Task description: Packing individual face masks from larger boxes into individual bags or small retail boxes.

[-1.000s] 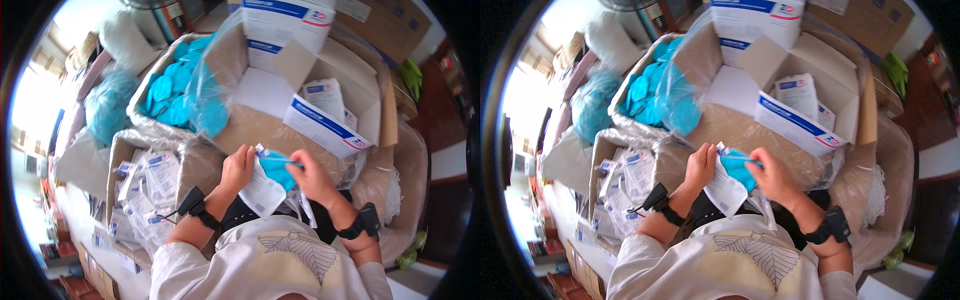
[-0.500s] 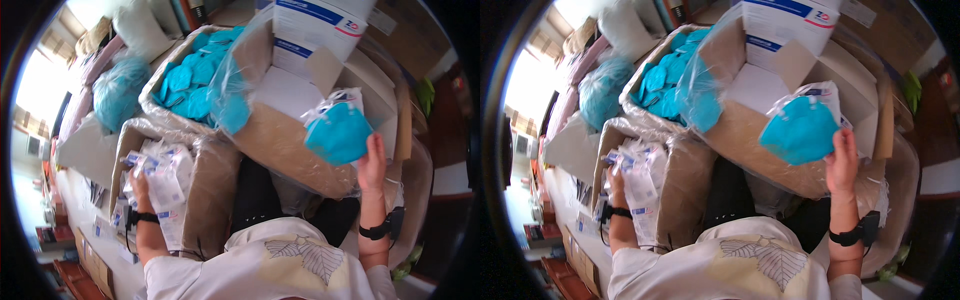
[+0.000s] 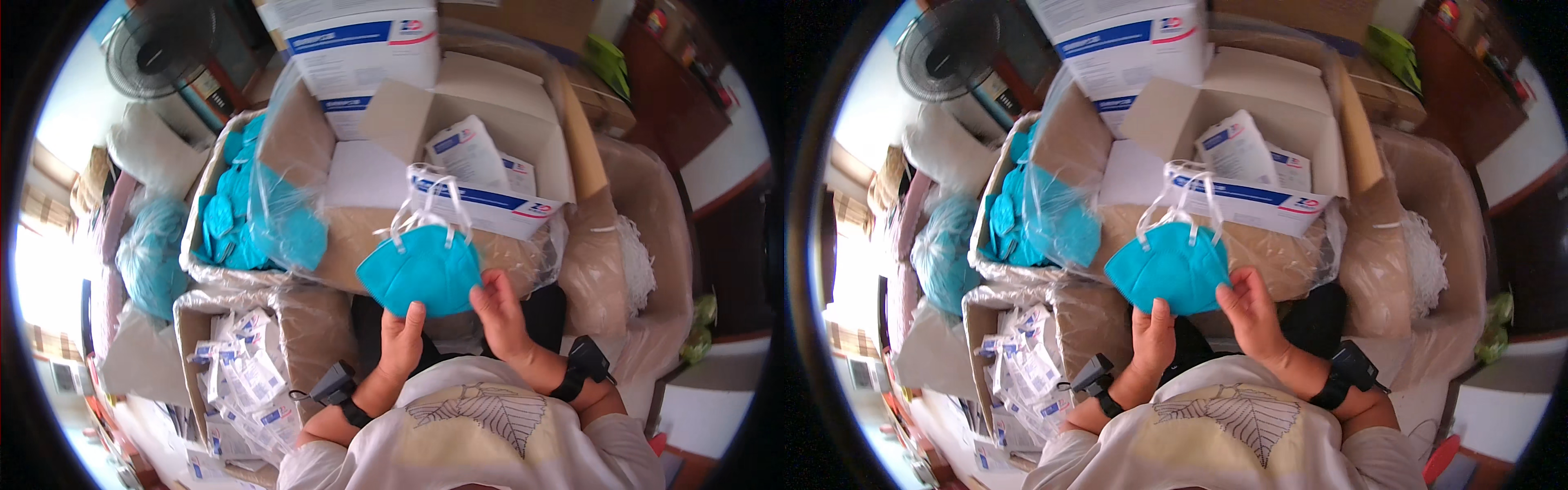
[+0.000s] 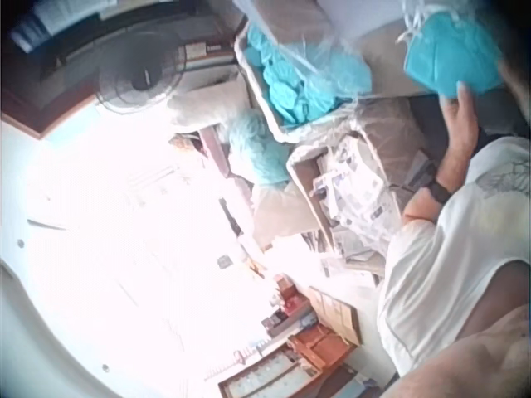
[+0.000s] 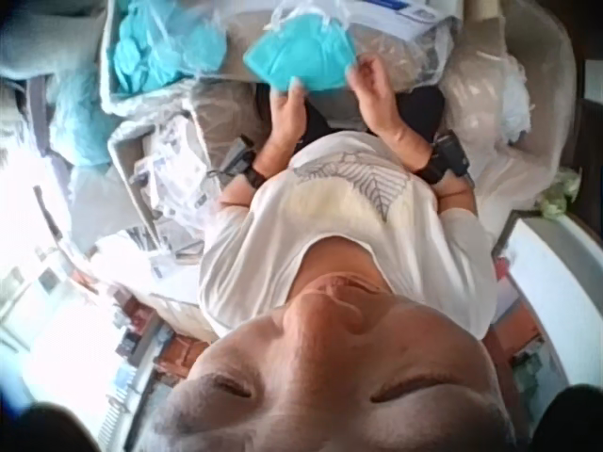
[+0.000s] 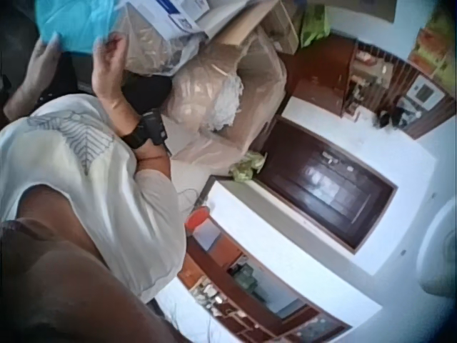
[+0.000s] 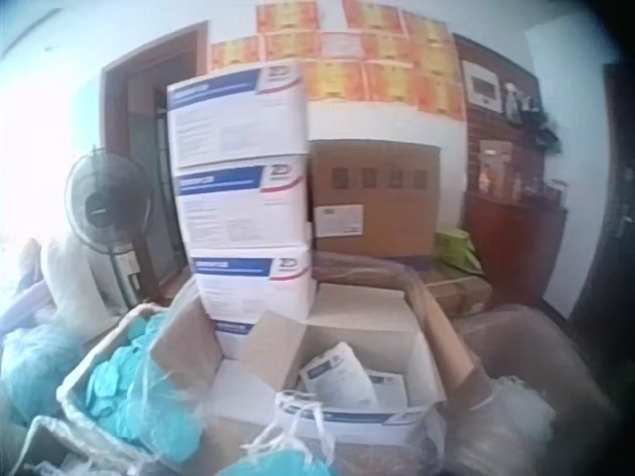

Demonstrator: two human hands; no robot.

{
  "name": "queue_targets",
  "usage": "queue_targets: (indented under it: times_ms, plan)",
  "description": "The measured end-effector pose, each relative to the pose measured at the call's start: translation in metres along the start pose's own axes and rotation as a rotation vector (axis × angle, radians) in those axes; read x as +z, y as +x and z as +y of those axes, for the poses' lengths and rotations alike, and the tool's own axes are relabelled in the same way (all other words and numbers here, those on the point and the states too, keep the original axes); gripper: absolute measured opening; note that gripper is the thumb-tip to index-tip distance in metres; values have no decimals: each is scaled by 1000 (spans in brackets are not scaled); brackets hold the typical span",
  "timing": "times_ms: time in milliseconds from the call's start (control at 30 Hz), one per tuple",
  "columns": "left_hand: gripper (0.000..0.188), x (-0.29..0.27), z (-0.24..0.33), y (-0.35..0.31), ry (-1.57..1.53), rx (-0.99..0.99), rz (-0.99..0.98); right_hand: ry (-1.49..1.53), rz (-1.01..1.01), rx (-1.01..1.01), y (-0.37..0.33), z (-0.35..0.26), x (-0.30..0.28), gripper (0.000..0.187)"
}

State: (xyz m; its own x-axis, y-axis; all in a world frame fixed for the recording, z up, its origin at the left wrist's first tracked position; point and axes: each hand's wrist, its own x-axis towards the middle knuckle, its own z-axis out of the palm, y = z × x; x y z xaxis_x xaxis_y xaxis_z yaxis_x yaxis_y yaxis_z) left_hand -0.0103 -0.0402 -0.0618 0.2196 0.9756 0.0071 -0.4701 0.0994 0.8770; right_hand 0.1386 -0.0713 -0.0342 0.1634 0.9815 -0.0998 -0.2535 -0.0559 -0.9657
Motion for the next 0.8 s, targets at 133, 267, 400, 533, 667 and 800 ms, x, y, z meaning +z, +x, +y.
queue_targets:
  times_ms: [133,267,400,533,667,800]
  plan:
    - [25,18,16,14,140,-97,-136,42,-231,185,-18,22,-25,16]
    - [22,15,85,51,1414,20,-602,-409,-61,128,-18,-6,-68,13]
    - [23,42,117,56,1626,156,-716,-570,-23,-579,5,-54,-72,20]
    - [21,74,136,53,1701,251,-768,-568,-201,-609,19,-65,-47,47]
    - [20,88,151,52,1739,199,-791,-337,-368,-383,21,-51,-35,68]
    - [20,90,157,57,1741,177,-837,-93,-279,-457,21,-25,-20,61]
